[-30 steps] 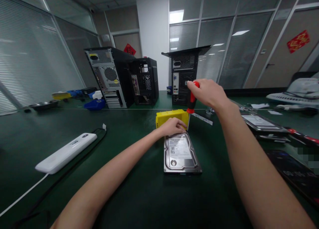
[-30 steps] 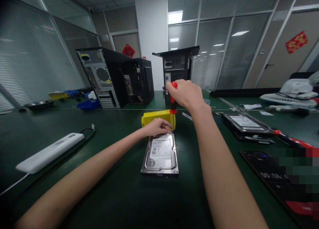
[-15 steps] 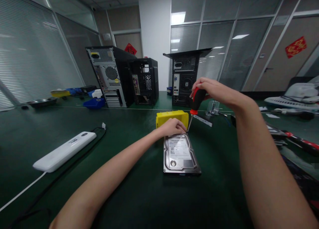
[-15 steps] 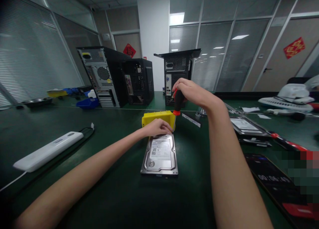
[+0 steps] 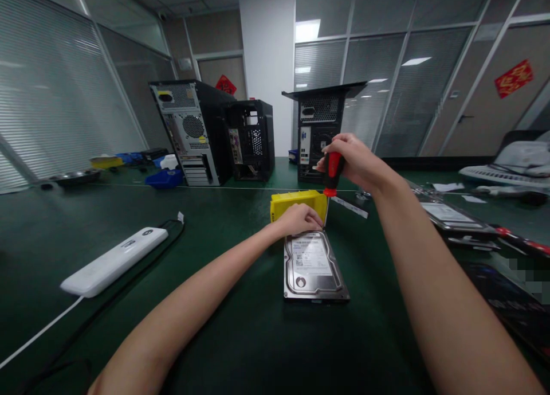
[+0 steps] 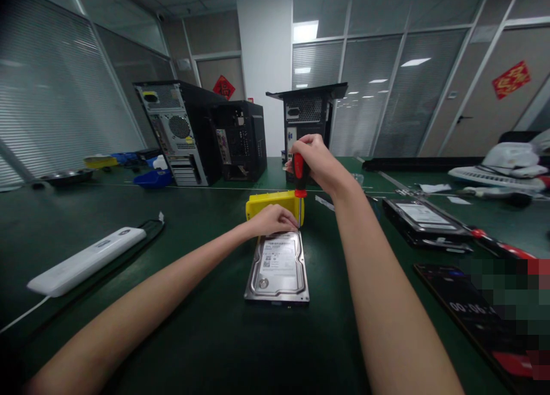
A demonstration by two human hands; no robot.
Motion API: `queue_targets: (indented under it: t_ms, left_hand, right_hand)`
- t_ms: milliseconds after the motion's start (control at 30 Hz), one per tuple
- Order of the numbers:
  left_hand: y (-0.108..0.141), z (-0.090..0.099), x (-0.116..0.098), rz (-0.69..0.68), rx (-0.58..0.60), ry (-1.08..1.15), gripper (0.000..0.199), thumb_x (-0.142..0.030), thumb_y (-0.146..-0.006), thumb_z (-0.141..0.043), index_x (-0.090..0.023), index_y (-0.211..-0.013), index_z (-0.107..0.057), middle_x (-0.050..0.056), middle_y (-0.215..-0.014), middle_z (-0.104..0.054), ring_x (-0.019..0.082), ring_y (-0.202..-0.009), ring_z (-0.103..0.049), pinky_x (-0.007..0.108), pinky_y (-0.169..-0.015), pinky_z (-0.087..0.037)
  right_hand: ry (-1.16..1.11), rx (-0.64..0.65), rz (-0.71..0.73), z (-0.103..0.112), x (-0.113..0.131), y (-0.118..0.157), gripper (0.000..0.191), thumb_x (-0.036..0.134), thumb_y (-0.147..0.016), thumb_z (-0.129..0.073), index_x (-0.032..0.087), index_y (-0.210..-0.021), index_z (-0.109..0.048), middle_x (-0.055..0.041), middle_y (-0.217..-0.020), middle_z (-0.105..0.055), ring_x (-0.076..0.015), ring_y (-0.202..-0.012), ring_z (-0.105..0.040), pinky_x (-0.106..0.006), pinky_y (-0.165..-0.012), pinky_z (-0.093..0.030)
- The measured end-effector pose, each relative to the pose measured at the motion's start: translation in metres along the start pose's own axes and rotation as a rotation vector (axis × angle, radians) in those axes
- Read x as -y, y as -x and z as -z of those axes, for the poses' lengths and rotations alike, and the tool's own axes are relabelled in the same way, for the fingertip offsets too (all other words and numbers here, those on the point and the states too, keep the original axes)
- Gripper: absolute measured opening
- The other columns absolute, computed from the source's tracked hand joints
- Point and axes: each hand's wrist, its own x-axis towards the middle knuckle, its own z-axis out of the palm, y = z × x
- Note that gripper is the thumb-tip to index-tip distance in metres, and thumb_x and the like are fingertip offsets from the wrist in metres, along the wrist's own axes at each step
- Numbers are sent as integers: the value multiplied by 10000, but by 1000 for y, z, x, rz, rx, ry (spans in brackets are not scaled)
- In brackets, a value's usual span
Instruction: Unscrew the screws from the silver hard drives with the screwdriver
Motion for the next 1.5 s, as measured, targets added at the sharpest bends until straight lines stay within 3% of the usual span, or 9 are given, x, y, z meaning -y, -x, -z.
queue_targets:
  t_ms: [167,333,433,733,1000,1167,1367,1500]
  left_hand:
    - [-1,-1,3,-2,3,7,199,-201,-747,-647,-131,-918,-719,52,-856,-736,173,-835,-689,233,-787,-505]
    - [-1,-1,4,-13,4,28,199,-193,-744,-650,-120,-916,-717,61,-851,-737,169,-822,-693,227,-773,-508]
    - [0,0,4,-14,5,39,199,-186,-742,-648,-112,-914,-716,65,-847,-737,165,-812,-696,220,-762,-510]
    - [0,0,3,2,10,43,196,-188,-736,-648,-114,-903,-721,56,-836,-738,172,-817,-694,222,-754,-506]
    - [-1,1,4,21,20,100,259,-178,-736,-653,-94,-979,-688,79,-865,-732,207,-851,-680,281,-809,-489]
    - [-5,-2,6,4,44,228,402,-172,-880,-485,-68,-1268,-466,122,-987,-704,185,-936,-654,317,-890,-449]
    - [-9,-12,12,-11,92,382,334,-215,-965,-336,-85,-1262,-415,126,-991,-696,166,-951,-647,331,-921,-426]
    - [-11,-14,15,10,105,445,331,-247,-981,-288,-83,-1237,-419,144,-968,-696,176,-891,-668,340,-876,-457]
  right_hand:
    - [-146,54,11,4,-8,-6,120,173,-759,-623,179,-762,-502,34,-607,-548,-90,-545,-570,-227,-604,-532]
    - [-238,86,-43,11,-9,-7,32,205,-814,-553,176,-802,-555,9,-708,-610,-105,-596,-593,-243,-579,-526]
    - [-296,44,-57,11,-11,-8,93,203,-833,-500,180,-750,-533,20,-652,-585,-102,-559,-581,-236,-550,-516]
    - [-173,-4,30,12,-25,-16,279,326,-650,-765,172,-686,-535,48,-549,-508,-65,-431,-469,-186,-414,-440]
    - [-246,101,-3,14,-25,-16,264,424,-783,-630,166,-747,-588,9,-622,-574,-89,-509,-542,-217,-490,-485]
    - [-330,75,-59,9,-25,-17,322,468,-856,-502,175,-733,-553,13,-597,-567,-86,-479,-533,-216,-475,-471]
    - [-245,74,35,6,-27,-14,249,328,-695,-733,176,-708,-536,41,-578,-549,-67,-481,-514,-190,-494,-469]
    - [-244,72,-3,8,-24,-12,231,330,-721,-708,165,-724,-547,25,-611,-563,-81,-508,-539,-215,-528,-494]
